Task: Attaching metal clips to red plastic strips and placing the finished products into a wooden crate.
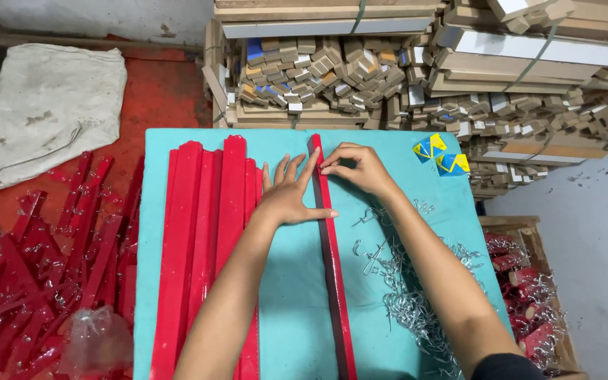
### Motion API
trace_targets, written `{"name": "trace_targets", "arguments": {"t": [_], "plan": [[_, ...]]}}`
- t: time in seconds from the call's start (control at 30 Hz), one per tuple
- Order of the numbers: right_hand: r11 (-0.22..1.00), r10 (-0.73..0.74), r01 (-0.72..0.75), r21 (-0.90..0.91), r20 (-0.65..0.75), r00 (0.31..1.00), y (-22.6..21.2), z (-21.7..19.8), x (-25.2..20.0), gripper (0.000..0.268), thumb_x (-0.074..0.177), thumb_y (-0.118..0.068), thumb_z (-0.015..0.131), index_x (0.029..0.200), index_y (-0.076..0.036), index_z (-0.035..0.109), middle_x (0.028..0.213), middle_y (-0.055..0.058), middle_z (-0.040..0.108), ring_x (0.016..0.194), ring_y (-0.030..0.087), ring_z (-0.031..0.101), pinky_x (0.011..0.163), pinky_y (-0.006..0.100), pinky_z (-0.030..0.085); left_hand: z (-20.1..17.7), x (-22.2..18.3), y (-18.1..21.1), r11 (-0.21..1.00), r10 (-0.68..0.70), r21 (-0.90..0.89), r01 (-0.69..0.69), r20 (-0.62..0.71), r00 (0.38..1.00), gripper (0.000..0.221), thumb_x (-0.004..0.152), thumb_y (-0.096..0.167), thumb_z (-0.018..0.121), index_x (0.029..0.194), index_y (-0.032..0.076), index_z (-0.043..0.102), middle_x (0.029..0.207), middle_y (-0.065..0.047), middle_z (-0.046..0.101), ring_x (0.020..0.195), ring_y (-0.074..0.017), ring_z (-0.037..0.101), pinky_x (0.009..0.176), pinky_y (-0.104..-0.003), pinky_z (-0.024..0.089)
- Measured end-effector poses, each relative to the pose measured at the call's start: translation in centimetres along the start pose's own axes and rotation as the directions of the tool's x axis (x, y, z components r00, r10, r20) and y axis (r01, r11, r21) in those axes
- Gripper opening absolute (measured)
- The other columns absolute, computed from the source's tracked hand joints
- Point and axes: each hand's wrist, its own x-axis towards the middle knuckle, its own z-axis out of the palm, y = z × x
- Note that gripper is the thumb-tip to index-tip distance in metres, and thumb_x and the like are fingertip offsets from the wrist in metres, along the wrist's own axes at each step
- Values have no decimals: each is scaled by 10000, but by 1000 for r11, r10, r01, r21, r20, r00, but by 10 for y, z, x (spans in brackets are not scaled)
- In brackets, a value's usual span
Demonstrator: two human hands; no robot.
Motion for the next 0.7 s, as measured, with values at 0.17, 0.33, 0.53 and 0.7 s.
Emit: {"name": "trace_targets", "arguments": {"t": [0.17,0.33,0.53,0.7], "plan": [[962,-117,62,-265,-198,973,25,38,-15,226,923,-238,793,795,-137,637,646,-1,525,701,250,606,745,348,443,0,2,-2,1000,-7,-10,7,-2,1000,1293,725,754,733,1651,353,-77,1701,-129,138,1581,-399,18,1189,-673,-136],[934,130,-184,-306,-188,973,4,36,-19,150,921,-270,760,921,-183,638,689,-57,611,776,204,650,838,364,363,-2,0,-1,1000,-2,-19,2,-15,1000,1289,732,740,743,1653,342,-66,1703,-132,151,1583,-395,33,1194,-670,-127],[995,-61,66,-78,67,996,-13,-8,5,107,878,-115,808,961,-85,748,851,128,706,917,380,682,886,460,507,2,2,-1,1000,-12,3,12,-11,1000,1299,724,757,733,1647,362,-91,1703,-124,140,1583,-395,19,1179,-680,-145],[964,-37,1,-266,-129,991,20,30,-9,168,898,-218,801,847,-139,661,703,9,580,792,260,630,817,380,447,0,2,-1,1000,-18,14,18,-2,1000,1295,725,759,726,1652,344,-78,1704,-127,141,1582,-395,26,1189,-673,-134]]}}
